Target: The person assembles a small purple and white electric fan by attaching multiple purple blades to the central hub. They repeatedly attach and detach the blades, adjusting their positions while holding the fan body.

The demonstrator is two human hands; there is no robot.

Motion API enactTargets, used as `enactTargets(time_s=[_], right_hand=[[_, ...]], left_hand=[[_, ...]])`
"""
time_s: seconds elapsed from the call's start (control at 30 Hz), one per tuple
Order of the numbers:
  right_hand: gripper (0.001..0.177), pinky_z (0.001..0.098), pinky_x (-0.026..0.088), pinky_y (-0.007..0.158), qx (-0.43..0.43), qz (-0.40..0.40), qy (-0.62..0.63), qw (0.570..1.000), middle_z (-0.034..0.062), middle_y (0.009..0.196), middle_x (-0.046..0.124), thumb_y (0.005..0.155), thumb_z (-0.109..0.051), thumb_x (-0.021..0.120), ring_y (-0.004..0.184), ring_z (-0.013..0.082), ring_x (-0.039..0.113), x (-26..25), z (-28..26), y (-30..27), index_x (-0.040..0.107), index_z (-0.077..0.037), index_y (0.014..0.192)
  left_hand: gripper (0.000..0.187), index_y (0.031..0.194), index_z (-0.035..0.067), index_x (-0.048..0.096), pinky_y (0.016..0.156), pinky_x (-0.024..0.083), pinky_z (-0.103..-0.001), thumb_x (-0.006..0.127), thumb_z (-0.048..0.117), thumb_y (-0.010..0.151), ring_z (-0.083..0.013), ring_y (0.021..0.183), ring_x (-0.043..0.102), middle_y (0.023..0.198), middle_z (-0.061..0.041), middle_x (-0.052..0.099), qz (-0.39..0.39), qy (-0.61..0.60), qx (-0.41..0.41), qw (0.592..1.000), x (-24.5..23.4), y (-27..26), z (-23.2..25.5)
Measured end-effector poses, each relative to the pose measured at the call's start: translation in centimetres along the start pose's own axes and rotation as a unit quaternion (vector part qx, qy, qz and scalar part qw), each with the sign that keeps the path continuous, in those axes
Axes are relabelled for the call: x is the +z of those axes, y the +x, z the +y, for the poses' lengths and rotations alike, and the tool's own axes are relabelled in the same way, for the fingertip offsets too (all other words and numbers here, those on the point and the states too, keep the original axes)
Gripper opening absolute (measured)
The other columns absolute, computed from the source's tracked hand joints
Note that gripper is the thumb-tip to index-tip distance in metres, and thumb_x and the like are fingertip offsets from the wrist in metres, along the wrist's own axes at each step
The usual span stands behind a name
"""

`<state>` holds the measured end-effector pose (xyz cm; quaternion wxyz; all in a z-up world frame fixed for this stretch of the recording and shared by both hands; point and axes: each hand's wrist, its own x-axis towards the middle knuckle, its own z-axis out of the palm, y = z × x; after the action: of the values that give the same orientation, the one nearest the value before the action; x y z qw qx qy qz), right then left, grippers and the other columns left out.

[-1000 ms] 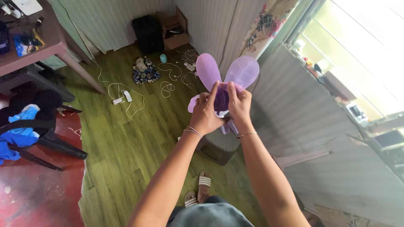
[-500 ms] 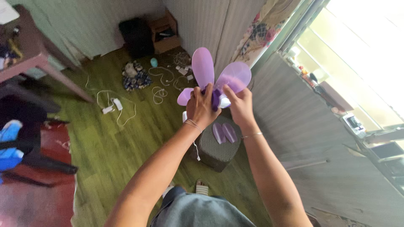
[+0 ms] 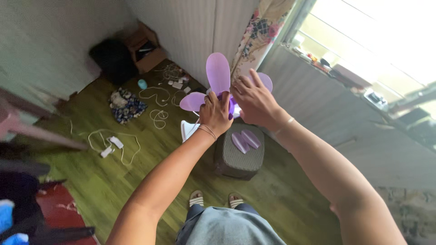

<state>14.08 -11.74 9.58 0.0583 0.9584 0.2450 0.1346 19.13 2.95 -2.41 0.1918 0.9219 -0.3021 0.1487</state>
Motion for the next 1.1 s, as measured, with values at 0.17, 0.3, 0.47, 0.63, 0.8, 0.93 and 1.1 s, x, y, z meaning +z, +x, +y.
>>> enactTargets(time_s=[0.17,0.3,0.47,0.63,0.8,0.93,1.1], right_hand=[[0.027,0.0426,0.041,0.106,0.027,-0.035,-0.069,0.997,0.0092,0.095,0.063,0.073,-0.016,0.073,0.103,0.0256,0.061,2.9,-1.1,2.4,0.066,-0.007,0.097],[0.034,0.0381,0.043,0.088,0.076,-0.072,-0.014,0.994,0.0084,0.091,0.064,0.064,-0.018,0.075,0.095,0.0259,0.064,3.8,-1.7,2.5,0.065,-0.006,0.094],[0.039,0.0399,0.043,0.082,0.131,-0.092,0.030,0.987,0.0083,0.087,0.066,0.063,-0.023,0.077,0.092,0.0263,0.065,4.3,-2.6,1.2,0.066,-0.007,0.096],[0.029,0.0421,0.043,0.083,0.151,-0.151,-0.018,0.977,0.0052,0.089,0.068,0.072,-0.024,0.073,0.091,0.0234,0.066,3.9,-1.8,-1.7,0.070,-0.015,0.100],[0.027,0.0420,0.042,0.084,0.218,-0.124,0.003,0.968,0.0054,0.092,0.069,0.077,-0.033,0.072,0.094,0.0244,0.066,3.3,0.1,-5.4,0.071,-0.015,0.098],[0.042,0.0447,0.043,0.083,0.282,-0.075,0.080,0.953,0.0087,0.094,0.069,0.084,-0.048,0.073,0.096,0.0288,0.065,4.3,0.6,-7.6,0.073,-0.011,0.105],[0.028,0.0481,0.044,0.087,0.391,0.007,0.202,0.898,0.0118,0.098,0.071,0.096,-0.028,0.062,0.104,0.0322,0.065,8.3,1.7,-11.2,0.074,-0.011,0.115]], left_hand=[[0.070,0.127,0.008,0.043,0.070,0.056,-0.050,0.081,0.029,0.072,-0.0421,0.096,0.060,0.107,-0.023,0.050,-0.020,-0.009,0.036,0.999,0.2,0.2,-2.0],[0.074,0.129,0.008,0.043,0.071,0.054,-0.051,0.082,0.033,0.072,-0.0434,0.097,0.059,0.106,-0.024,0.049,-0.038,-0.025,0.080,0.996,-0.2,0.0,-3.2],[0.075,0.130,0.011,0.042,0.071,0.054,-0.052,0.084,0.030,0.071,-0.0427,0.098,0.059,0.107,-0.022,0.049,-0.090,-0.038,0.144,0.985,-0.6,-0.2,-4.0],[0.072,0.125,0.010,0.040,0.073,0.057,-0.049,0.086,0.030,0.073,-0.0413,0.101,0.060,0.112,-0.023,0.048,-0.174,-0.024,0.112,0.978,-0.9,-0.5,-4.7],[0.075,0.122,0.010,0.041,0.075,0.055,-0.053,0.089,0.030,0.067,-0.0442,0.102,0.059,0.109,-0.023,0.049,-0.110,-0.034,0.153,0.981,-1.2,-0.6,-5.0],[0.077,0.126,0.010,0.041,0.075,0.055,-0.052,0.088,0.030,0.068,-0.0434,0.101,0.059,0.109,-0.023,0.049,-0.101,-0.052,0.152,0.982,-1.1,-0.9,-4.1],[0.079,0.130,0.011,0.042,0.077,0.055,-0.052,0.087,0.029,0.067,-0.0428,0.100,0.059,0.110,-0.023,0.050,-0.133,-0.083,0.096,0.983,-0.3,-1.8,-3.2]])
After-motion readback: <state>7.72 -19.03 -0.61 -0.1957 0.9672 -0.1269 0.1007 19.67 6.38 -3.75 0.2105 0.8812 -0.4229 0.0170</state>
